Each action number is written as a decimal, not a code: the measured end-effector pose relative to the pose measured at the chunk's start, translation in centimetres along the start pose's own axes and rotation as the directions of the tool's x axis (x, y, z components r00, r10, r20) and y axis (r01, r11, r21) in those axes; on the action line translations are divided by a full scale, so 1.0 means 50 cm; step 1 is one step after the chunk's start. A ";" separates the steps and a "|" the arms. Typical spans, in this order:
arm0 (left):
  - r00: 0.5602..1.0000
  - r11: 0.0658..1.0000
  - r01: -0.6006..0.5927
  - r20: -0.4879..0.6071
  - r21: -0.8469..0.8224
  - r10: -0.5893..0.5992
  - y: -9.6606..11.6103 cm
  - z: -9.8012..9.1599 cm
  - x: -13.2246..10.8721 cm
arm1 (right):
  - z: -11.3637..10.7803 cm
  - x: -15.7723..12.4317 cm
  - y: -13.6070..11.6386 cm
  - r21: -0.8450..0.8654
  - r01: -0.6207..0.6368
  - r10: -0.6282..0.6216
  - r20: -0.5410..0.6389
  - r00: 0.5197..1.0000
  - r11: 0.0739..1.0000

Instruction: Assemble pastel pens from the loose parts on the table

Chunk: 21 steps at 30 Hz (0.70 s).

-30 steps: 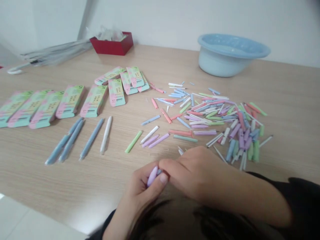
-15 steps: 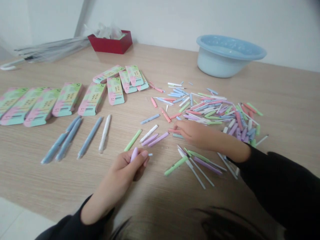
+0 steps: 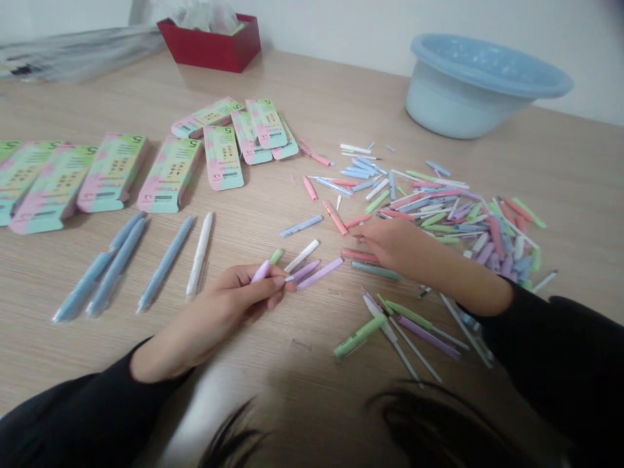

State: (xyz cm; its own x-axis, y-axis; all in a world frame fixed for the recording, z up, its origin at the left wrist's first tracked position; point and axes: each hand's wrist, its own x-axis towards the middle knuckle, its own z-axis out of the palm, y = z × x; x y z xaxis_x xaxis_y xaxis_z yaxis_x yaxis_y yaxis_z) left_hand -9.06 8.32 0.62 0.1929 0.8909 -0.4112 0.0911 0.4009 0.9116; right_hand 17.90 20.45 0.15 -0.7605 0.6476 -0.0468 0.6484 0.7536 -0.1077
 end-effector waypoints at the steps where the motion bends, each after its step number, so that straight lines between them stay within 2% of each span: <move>1: 0.999 0.999 -0.035 0.007 0.042 0.034 0.000 0.003 0.001 | 0.002 0.000 0.000 0.006 0.027 -0.027 -0.008 1.000 1.000; 5: 0.981 0.951 -0.193 0.070 0.240 0.181 -0.002 0.019 -0.020 | 0.008 -0.003 -0.001 0.078 0.107 -0.101 -0.068 0.993 0.991; 8: 0.967 0.916 -0.252 0.117 0.313 0.226 -0.009 0.030 -0.054 | -0.004 -0.020 -0.015 0.106 0.053 -0.040 -0.120 0.992 0.993; 10: 0.965 0.904 -0.264 0.103 0.337 0.243 -0.015 0.032 -0.073 | -0.021 -0.041 -0.043 0.161 0.036 -0.016 -0.123 0.992 0.986; 13: 0.962 0.896 -0.255 0.001 0.365 0.274 -0.026 0.027 -0.084 | -0.040 -0.075 -0.124 0.233 0.077 -0.073 -0.027 0.997 0.970; 15: 0.963 0.905 -0.233 -0.047 0.356 0.266 -0.035 0.024 -0.083 | -0.033 -0.092 -0.193 0.234 0.121 -0.143 0.081 0.986 0.965; 16: 0.964 0.917 -0.223 -0.065 0.330 0.258 -0.041 0.024 -0.081 | -0.023 -0.097 -0.227 0.239 0.136 -0.163 0.097 0.982 0.962; 19: 0.953 0.942 -0.224 -0.145 0.252 0.266 -0.055 0.027 -0.079 | 0.031 -0.096 -0.309 0.166 0.167 -0.175 0.035 0.984 0.972; 21: 0.938 0.932 -0.242 -0.180 0.270 0.296 -0.056 0.032 -0.085 | 0.067 -0.089 -0.339 0.110 0.198 -0.198 -0.008 0.980 0.974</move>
State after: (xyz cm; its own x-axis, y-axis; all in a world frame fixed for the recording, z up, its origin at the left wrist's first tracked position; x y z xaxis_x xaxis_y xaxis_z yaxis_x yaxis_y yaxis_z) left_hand -8.58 3.07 -0.20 0.0321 0.9928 -0.1156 0.3024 0.1006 0.9479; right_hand 10.18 4.44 -1.12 -0.8736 0.4864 -0.0163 0.4773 0.8497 -0.2239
